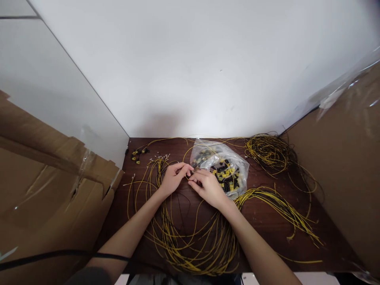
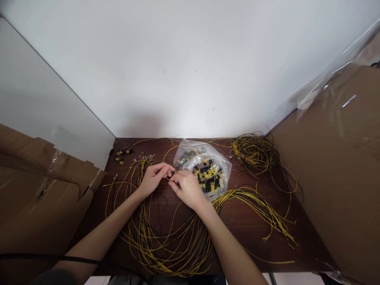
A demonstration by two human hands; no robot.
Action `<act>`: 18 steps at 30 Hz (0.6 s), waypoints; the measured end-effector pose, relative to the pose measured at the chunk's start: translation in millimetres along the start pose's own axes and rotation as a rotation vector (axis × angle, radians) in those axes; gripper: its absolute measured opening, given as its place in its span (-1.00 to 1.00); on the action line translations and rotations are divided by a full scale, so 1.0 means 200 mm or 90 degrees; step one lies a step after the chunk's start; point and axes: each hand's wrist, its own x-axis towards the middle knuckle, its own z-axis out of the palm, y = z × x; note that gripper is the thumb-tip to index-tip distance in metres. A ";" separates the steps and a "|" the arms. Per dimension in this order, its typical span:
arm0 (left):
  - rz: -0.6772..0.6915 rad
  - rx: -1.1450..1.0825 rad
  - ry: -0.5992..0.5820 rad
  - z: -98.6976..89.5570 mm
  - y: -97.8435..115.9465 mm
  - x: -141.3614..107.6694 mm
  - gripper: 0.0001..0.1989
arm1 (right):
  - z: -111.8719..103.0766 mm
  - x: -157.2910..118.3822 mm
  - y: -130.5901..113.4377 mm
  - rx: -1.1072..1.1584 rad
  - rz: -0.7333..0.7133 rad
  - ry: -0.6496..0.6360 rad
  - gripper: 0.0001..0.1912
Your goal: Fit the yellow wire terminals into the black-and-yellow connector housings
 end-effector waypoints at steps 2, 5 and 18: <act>-0.001 0.001 -0.002 0.00 0.00 0.00 -0.69 | 0.00 0.00 0.00 0.000 0.001 0.000 -0.88; 0.001 0.001 -0.007 0.00 -0.01 0.00 -0.67 | 0.00 0.00 0.01 0.005 -0.001 0.004 -0.89; 0.028 -0.001 -0.026 0.00 0.02 0.01 -0.67 | -0.02 0.01 -0.01 0.073 0.042 0.042 -0.89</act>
